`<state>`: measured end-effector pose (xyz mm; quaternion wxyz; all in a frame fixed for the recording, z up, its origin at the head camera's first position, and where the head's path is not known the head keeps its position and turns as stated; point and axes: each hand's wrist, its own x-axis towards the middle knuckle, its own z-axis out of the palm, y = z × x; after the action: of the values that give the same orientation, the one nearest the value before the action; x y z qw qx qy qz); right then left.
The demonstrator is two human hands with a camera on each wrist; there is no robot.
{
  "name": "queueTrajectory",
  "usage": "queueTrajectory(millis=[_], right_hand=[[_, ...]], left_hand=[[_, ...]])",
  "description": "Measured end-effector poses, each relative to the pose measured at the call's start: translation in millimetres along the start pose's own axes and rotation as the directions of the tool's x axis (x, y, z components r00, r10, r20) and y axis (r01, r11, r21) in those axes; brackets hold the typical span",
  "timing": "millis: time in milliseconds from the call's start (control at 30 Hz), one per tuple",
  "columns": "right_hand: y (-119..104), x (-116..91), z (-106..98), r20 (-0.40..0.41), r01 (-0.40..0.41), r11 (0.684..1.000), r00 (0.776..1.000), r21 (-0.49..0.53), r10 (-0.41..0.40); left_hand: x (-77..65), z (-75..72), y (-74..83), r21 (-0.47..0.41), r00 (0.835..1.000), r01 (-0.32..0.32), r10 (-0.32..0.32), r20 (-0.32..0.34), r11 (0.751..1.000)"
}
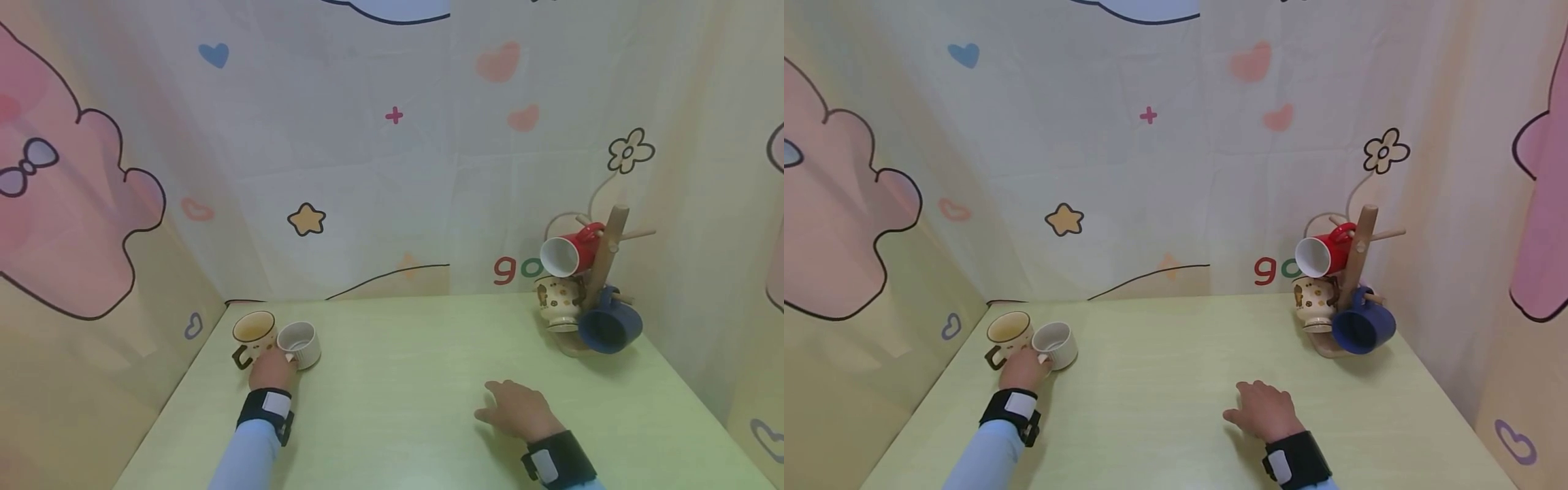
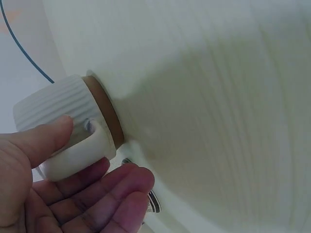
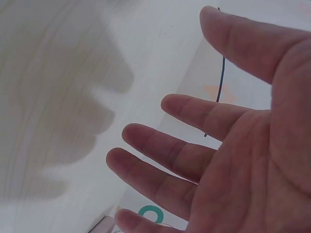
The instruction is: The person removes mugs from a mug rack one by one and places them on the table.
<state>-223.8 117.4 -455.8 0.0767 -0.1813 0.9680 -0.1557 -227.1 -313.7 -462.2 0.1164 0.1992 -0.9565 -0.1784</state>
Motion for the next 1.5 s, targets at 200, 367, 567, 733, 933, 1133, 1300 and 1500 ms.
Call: queueTrajectory(millis=[200,367,567,733,933,1133,1300,1500], right_hand=[[-1,-1,0,0.006,-0.002,1.0,1.0,0.002,0.002],[-1,0,-1,0.017,-0.01,1.0,1.0,0.003,0.01],[-3,0,-2,0.021,-0.014,1.0,1.0,0.006,0.014],[-2,-2,-1,0.001,-0.001,1.0,1.0,0.005,0.001],[0,-1,0,0.004,-0.009,1.0,1.0,0.009,0.009],[2,-1,0,0.013,-0.013,1.0,1.0,0.015,0.013],[7,0,-1,0.01,-0.009,1.0,1.0,0.002,0.009],[17,3,-9,0.008,-0.017,1.0,1.0,-0.006,0.017]], left_hand=[[-9.6,-8.4,-2.4,0.006,1.0,-0.006,0.006,0.018,1.0],[-17.6,-15.6,2.4,0.033,0.996,0.033,-0.036,0.087,0.999],[-29.0,-17.7,18.0,0.129,0.992,-0.031,0.014,0.125,0.991],[-35.8,-19.8,32.3,0.142,0.99,-0.058,0.038,0.137,0.988],[-40.1,-20.2,48.5,0.117,0.982,-0.119,0.099,0.161,0.986],[-41.3,-10.2,60.5,0.153,0.961,-0.226,0.194,0.198,0.962],[-43.4,-5.3,72.1,0.142,0.932,-0.296,0.253,0.259,0.944],[-46.8,-3.0,84.8,0.072,0.887,-0.344,0.299,0.351,0.936]])
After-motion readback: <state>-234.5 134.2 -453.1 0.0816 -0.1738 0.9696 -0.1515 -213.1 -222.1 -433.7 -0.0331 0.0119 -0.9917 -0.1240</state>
